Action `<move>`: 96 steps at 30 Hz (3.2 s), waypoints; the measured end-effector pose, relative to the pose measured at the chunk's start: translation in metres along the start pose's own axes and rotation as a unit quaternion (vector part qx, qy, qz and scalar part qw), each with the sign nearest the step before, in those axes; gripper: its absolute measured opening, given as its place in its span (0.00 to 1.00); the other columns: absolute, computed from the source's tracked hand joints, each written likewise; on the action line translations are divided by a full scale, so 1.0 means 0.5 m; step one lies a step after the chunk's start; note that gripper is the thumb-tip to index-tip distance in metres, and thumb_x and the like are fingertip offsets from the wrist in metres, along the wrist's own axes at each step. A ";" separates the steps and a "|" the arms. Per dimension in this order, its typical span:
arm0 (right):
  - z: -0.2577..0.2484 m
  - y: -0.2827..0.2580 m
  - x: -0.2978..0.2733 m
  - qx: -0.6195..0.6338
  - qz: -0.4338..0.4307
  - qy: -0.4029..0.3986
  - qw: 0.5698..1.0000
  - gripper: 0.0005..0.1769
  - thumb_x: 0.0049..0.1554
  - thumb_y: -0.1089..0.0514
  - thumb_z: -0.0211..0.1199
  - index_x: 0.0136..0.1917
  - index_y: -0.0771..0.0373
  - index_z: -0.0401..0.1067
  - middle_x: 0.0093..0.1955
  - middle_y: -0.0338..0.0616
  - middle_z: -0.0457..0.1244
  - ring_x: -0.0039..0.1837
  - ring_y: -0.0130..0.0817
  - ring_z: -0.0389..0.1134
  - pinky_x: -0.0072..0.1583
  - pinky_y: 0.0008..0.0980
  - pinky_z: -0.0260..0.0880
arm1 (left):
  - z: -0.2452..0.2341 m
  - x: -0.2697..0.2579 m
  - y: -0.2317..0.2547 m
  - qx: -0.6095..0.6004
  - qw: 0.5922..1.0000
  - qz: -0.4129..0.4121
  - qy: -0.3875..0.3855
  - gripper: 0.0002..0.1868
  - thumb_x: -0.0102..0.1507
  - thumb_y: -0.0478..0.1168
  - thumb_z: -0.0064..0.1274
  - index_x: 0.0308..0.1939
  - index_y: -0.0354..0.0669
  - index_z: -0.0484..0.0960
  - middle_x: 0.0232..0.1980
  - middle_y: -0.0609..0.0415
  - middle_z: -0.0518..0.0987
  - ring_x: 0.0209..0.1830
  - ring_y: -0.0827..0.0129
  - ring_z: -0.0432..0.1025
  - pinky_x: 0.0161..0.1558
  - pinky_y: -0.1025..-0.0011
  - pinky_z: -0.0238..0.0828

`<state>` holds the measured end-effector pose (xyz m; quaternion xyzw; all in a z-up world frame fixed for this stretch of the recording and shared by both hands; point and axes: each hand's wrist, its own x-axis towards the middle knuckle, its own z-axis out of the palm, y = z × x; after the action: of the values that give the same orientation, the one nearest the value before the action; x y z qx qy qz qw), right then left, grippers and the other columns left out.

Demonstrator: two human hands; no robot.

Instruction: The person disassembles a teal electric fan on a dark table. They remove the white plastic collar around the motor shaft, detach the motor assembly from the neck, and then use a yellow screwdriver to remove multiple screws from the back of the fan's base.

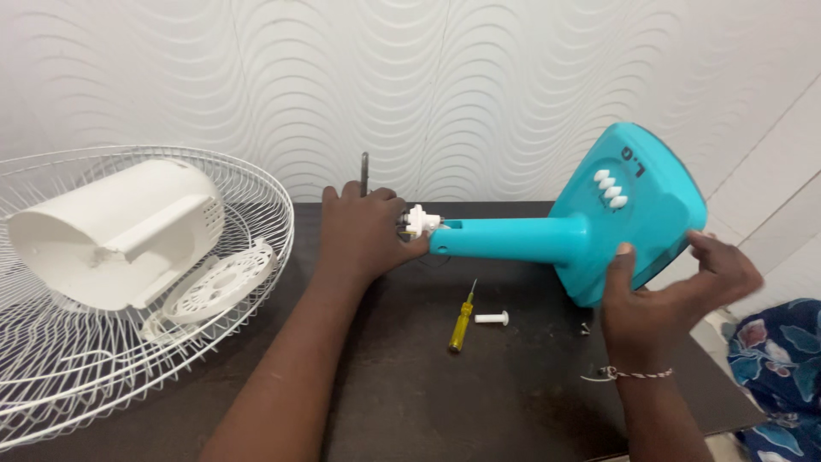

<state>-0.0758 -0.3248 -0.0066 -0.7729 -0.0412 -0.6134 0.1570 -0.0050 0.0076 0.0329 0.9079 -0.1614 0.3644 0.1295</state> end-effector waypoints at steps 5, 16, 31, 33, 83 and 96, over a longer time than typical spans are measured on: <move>0.001 0.018 0.011 0.133 0.089 -0.041 0.986 0.43 0.64 0.56 0.70 0.79 0.72 0.47 0.74 0.62 0.49 0.77 0.49 0.56 0.75 0.47 0.64 | 0.018 -0.013 -0.014 0.001 1.000 0.001 0.020 0.25 0.49 0.64 0.64 0.32 0.49 0.88 0.37 0.62 0.82 0.47 0.57 0.72 0.44 0.52 0.59; 0.006 -0.023 0.032 0.153 0.280 -0.151 0.935 0.37 0.59 0.47 0.69 0.72 0.69 0.60 0.63 0.58 0.66 0.61 0.45 0.70 0.59 0.42 0.71 | 0.064 -0.032 -0.023 0.003 0.998 -0.013 0.053 0.26 0.51 0.63 0.63 0.41 0.48 0.88 0.53 0.57 0.79 0.62 0.51 0.64 0.52 0.42 0.57; 0.016 -0.021 0.003 0.209 0.292 -0.148 0.922 0.40 0.56 0.49 0.71 0.73 0.70 0.61 0.65 0.58 0.65 0.64 0.44 0.68 0.62 0.42 0.70 | 0.100 -0.067 -0.023 0.004 0.992 0.001 0.127 0.24 0.55 0.61 0.62 0.40 0.46 0.84 0.60 0.50 0.73 0.67 0.45 0.59 0.57 0.32 0.53; 0.025 -0.014 0.002 0.254 0.324 -0.135 0.901 0.40 0.54 0.52 0.72 0.72 0.71 0.62 0.65 0.58 0.65 0.64 0.44 0.69 0.62 0.41 0.70 | 0.110 -0.068 -0.025 -0.002 0.989 0.004 0.145 0.23 0.57 0.60 0.63 0.41 0.46 0.84 0.62 0.50 0.71 0.68 0.45 0.58 0.58 0.30 0.52; -0.194 -0.210 -0.022 0.066 0.162 -0.095 0.980 0.37 0.52 0.53 0.76 0.72 0.65 0.71 0.48 0.55 0.72 0.45 0.37 0.75 0.47 0.34 0.74 | 0.276 -0.110 -0.046 -0.282 0.921 -0.250 0.102 0.68 0.46 0.48 0.72 0.81 0.45 0.44 0.82 0.27 0.38 0.81 0.28 0.33 0.73 0.38 0.45; -0.206 -0.184 -0.077 0.036 0.075 -0.124 0.989 0.45 0.41 0.50 0.80 0.69 0.64 0.70 0.57 0.54 0.62 0.53 0.44 0.68 0.51 0.37 0.73 | 0.416 -0.013 -0.078 -0.313 0.927 -0.198 0.061 0.61 0.42 0.45 0.75 0.76 0.48 0.58 0.80 0.31 0.48 0.79 0.32 0.41 0.75 0.43 0.44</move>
<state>-0.2051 -0.2630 -0.0055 -0.8377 -0.0243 -0.4974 0.2242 0.1348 -0.0286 -0.1219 0.8104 -0.0761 0.3172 0.4867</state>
